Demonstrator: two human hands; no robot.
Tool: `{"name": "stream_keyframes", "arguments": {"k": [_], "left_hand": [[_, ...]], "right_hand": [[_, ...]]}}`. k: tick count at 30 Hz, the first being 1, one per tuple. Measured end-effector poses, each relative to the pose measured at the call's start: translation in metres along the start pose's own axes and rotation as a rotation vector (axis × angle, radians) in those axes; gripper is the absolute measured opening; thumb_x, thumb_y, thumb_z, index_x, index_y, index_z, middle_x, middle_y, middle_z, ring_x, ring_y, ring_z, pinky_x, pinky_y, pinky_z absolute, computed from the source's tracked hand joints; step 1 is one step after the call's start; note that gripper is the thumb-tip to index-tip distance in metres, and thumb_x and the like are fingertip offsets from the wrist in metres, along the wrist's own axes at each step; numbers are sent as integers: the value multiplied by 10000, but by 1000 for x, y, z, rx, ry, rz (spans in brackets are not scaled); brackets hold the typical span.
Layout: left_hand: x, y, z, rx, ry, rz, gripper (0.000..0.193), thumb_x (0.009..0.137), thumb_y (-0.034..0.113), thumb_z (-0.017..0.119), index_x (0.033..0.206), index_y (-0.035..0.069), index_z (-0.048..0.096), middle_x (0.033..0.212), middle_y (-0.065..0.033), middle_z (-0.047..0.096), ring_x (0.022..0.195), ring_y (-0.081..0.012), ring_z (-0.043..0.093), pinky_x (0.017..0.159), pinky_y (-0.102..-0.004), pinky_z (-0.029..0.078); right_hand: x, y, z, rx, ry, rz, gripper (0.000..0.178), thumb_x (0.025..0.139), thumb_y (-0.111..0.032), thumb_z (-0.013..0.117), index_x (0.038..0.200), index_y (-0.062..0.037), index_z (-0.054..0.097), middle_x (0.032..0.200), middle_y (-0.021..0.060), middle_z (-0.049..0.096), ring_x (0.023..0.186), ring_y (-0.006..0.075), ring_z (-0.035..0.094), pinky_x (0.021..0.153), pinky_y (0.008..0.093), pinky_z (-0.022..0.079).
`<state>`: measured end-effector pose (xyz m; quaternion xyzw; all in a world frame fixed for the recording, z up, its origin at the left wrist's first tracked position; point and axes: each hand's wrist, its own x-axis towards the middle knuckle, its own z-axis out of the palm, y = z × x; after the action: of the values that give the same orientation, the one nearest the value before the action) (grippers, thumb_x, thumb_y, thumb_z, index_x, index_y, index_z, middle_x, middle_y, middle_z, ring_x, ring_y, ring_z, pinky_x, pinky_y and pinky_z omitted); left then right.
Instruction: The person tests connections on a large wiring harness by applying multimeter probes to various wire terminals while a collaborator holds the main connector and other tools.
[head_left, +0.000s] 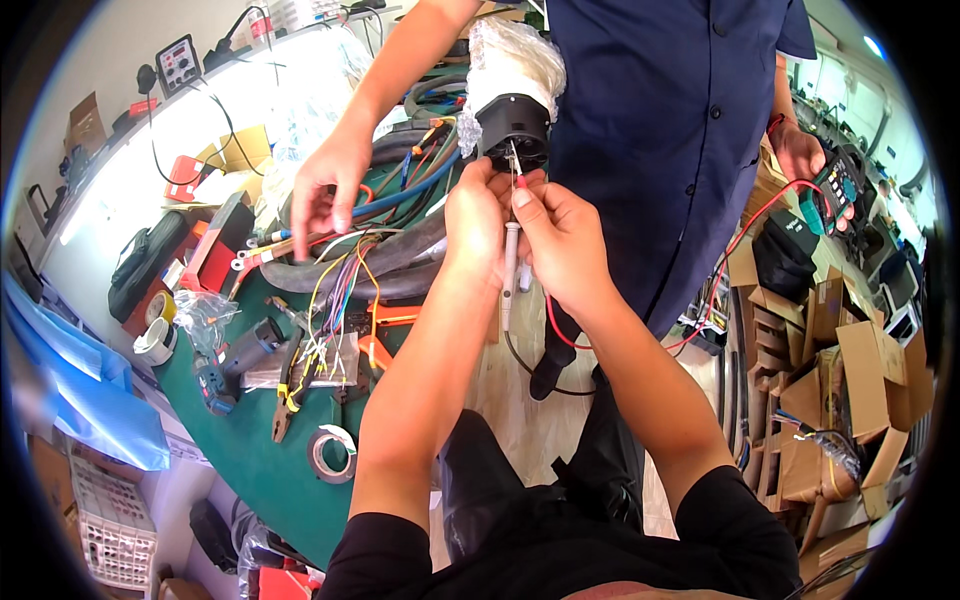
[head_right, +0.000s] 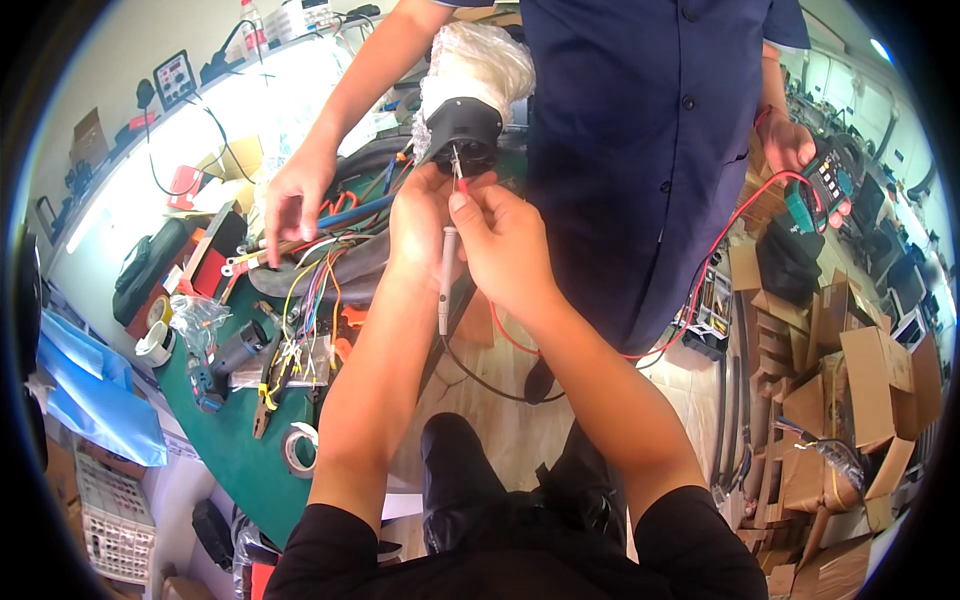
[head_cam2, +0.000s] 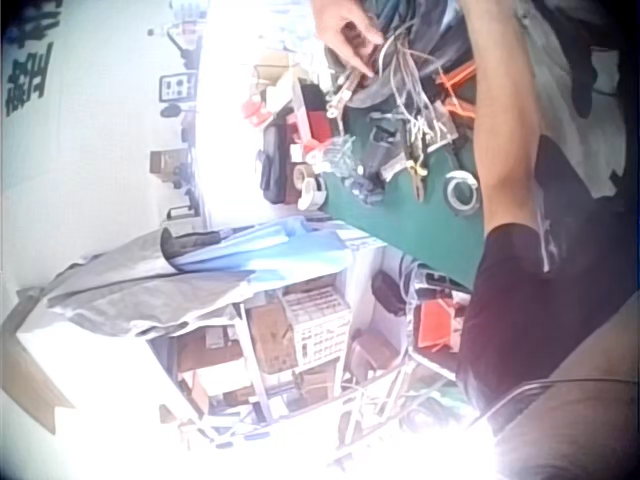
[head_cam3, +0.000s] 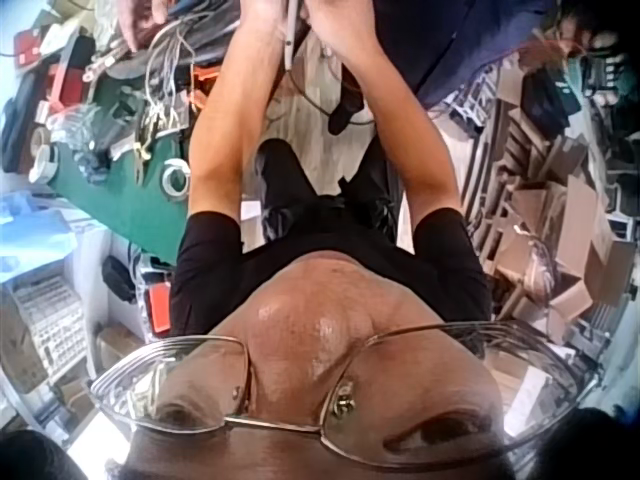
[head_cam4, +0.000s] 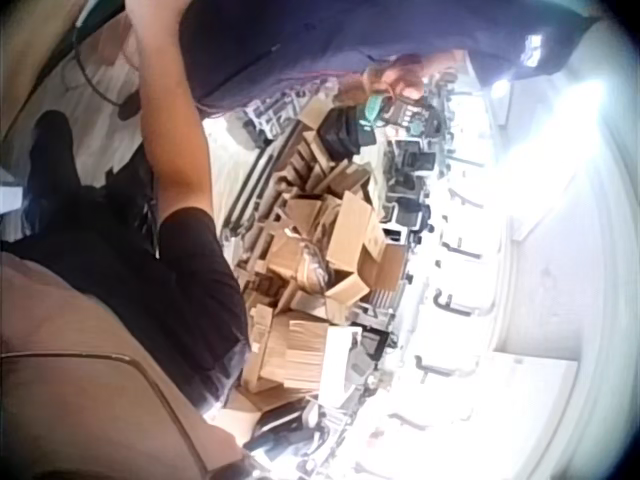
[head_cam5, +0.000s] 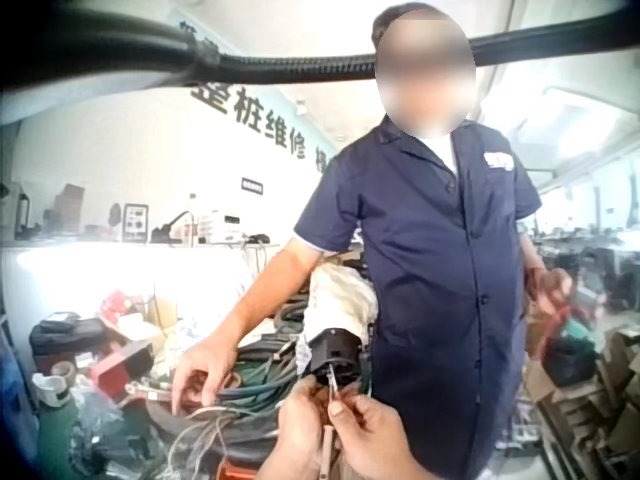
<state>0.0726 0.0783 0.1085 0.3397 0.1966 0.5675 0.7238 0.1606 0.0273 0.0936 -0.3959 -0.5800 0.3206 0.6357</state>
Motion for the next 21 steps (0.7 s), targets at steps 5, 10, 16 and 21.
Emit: {"name": "stream_keyframes", "arguments": {"k": [5,10,16,21], "left_hand": [[-4,5,1,33,69,43,421,963,277,308,1033,-80,520,921,-185,617,864,-229,593,786,-349,488],[-6,4,-1,44,87,87,394,951,249,336,1017,-91,523,928,-190,620,857,-224,610,789,-342,510],[-7,1,-12,86,46,10,398,964,221,332,1112,-112,491,1079,-224,576,979,-289,590,882,-388,481],[-15,4,-34,305,78,-1,409,950,229,390,1151,-112,496,1135,-219,568,1028,-288,573,916,-385,453]], "right_hand": [[-17,-14,-11,-47,-171,193,280,982,-261,484,909,0,554,614,36,560,451,73,484,426,216,398],[-27,1,-18,-36,-53,156,313,987,-321,467,989,-22,555,613,24,537,429,57,425,383,198,338],[-38,-3,-23,92,1,197,378,991,-324,442,929,-8,641,595,18,531,442,56,419,387,201,295],[-43,5,-20,113,-27,176,349,984,-276,439,948,5,644,619,24,546,467,66,447,408,200,341]]}}
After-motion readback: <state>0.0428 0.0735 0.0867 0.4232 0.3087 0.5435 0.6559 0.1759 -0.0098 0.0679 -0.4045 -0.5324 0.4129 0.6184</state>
